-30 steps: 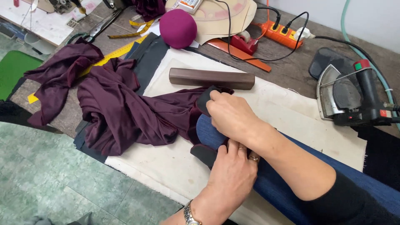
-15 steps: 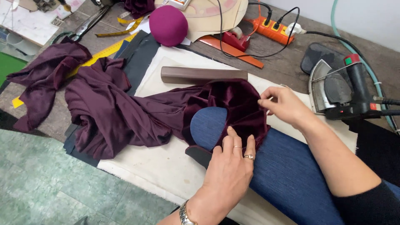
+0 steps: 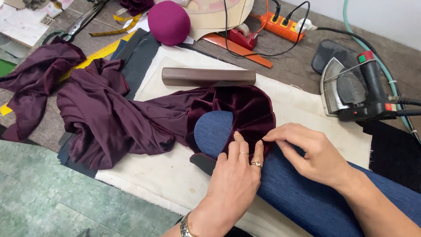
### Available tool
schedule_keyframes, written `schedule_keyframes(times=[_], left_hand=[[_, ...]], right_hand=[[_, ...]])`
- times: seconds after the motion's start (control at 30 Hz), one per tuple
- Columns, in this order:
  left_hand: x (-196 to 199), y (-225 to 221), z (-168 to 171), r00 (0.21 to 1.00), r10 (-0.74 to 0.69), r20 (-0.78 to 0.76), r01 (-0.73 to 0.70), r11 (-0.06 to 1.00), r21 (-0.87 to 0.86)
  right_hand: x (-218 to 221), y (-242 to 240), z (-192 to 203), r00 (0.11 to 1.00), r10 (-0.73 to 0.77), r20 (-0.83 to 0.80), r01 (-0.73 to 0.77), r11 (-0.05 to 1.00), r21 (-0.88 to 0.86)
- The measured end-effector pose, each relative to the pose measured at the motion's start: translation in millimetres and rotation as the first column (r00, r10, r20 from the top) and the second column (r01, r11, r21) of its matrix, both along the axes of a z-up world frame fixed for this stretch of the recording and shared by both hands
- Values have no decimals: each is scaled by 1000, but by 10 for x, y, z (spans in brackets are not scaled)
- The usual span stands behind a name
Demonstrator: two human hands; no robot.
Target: Pressing and flattening seams on a garment using an iron and a wooden clapper on a sleeve board.
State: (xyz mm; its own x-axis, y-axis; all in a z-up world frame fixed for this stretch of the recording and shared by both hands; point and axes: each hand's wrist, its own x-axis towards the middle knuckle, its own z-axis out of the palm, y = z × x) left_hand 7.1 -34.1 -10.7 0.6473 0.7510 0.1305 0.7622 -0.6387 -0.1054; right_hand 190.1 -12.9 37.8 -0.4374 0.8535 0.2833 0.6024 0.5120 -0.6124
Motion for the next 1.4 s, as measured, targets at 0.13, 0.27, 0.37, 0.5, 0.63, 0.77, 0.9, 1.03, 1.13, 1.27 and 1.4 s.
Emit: schedule_keyframes(times=[0.13, 0.27, 0.37, 0.5, 0.63, 0.77, 0.9, 1.03, 1.13, 1.27, 1.4], left_hand=[[2, -10, 15, 1000, -5, -10, 5, 1000, -2], [27, -22, 5, 1000, 16, 4, -16, 1000, 7], [34, -30, -18, 1000, 24, 9, -24, 999, 22], [-14, -23, 28, 1000, -22, 16, 22, 1000, 21], [-288, 68, 59, 914, -114, 389, 74, 990, 117], [-687, 56, -33, 863, -64, 500, 104, 993, -54], [-979, -78, 2, 822, -135, 554, 277, 944, -181], [-1046, -48, -11, 789, -262, 556, 447, 865, -228], [-1006, 367, 94, 716, -65, 696, 314, 920, -237], [-852, 1206, 62, 772, 115, 625, 171, 909, -379], [-550, 1788, 8, 749, 307, 587, 334, 591, -735]], right_hand=[[52, 7, -54, 1000, 3, 3, -3, 1000, -22], [38, -25, -29, 999, 47, -8, -46, 998, 39], [19, -31, -76, 997, 70, -38, -69, 997, 35], [33, -11, -136, 996, 86, -19, -86, 996, 37], [11, 8, -144, 994, 110, 11, -110, 992, 56], [12, 14, -169, 993, 119, 19, -120, 990, 79], [7, 20, -171, 993, 116, 1, -116, 989, 92], [-5, 16, -169, 994, 111, 3, -111, 989, 100], [-9, 18, -189, 993, 116, -11, -115, 988, 100], [-35, 10, -204, 997, 43, -68, -38, 996, 78], [-43, 24, -186, 995, 36, -89, -31, 998, 60]])
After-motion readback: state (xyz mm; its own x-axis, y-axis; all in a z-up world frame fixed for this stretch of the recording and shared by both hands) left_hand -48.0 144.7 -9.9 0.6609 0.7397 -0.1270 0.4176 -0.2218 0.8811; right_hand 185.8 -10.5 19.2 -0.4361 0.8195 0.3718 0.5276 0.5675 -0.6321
